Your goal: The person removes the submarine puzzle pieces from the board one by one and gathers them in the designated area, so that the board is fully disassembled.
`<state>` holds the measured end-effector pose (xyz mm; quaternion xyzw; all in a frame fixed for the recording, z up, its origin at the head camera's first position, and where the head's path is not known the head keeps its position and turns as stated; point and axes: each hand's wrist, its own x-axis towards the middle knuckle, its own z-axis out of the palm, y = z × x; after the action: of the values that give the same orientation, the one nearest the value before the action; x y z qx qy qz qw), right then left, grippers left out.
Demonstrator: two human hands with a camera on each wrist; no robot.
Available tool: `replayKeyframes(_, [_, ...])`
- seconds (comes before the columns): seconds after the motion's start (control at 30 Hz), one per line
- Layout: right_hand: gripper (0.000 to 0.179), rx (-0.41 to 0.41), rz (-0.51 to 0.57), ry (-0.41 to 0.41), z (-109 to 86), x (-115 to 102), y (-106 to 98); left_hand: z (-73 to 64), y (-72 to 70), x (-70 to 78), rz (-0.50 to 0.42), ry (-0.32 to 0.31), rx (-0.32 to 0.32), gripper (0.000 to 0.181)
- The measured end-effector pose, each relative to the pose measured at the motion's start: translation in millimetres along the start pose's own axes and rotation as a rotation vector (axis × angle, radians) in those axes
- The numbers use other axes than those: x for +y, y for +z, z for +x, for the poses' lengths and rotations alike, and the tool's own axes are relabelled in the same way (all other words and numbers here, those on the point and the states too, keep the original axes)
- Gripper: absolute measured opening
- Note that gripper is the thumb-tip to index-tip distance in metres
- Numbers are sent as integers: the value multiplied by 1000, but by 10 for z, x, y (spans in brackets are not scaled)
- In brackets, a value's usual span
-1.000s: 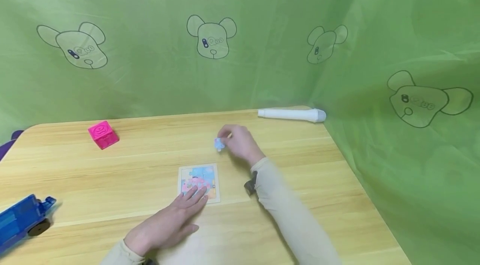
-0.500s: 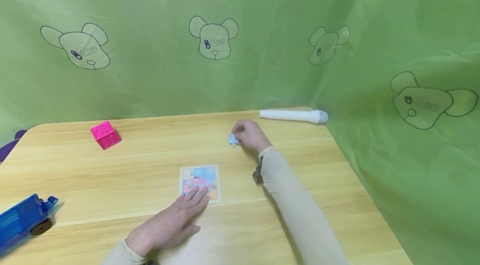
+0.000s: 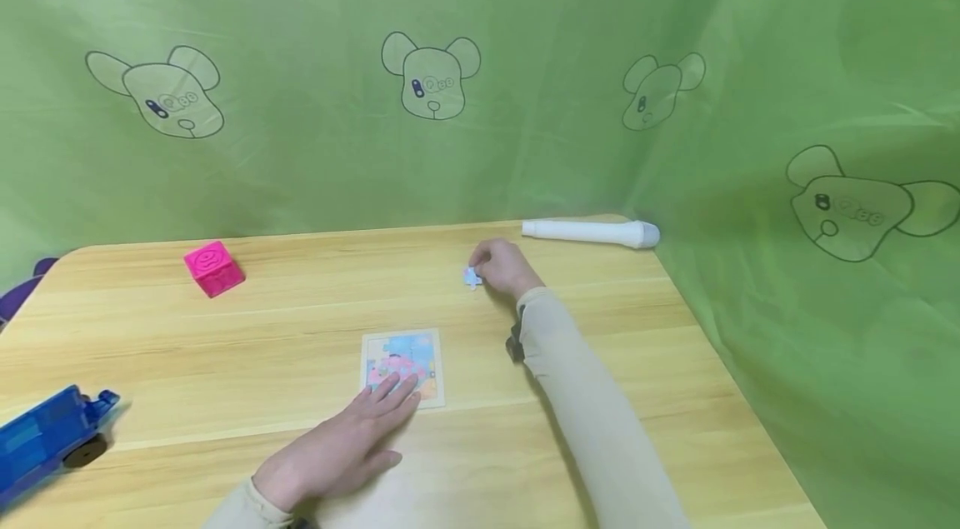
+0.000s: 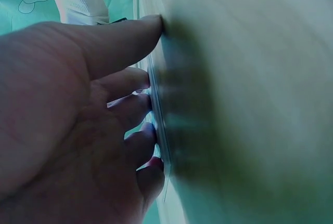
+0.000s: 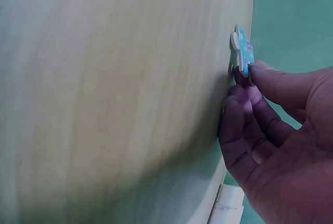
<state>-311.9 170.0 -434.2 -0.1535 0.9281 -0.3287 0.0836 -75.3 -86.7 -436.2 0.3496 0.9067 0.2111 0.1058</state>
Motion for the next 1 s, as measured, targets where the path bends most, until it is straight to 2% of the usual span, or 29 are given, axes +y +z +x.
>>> replayKeyframes(0.33, [13,16,-43,20,-75,-21,-30,6,4,3,13,2,2,67])
replayKeyframes(0.57, [17,34,-37,-61,-267,-185,-16,8,5,4,13,8,5,67])
replayKeyframes(0.73, [23,-57,-60,-166,-501,-452,39,6,7,-1,0,7,0,67])
replayKeyframes(0.9, [31,-207,-198,-296,-687,-712,164,4,5,-13,-13,15,1,67])
replayKeyframes(1.0, [32,-263,-269,-361,-736,-797,262,5,0,-12,-25,17,1,67])
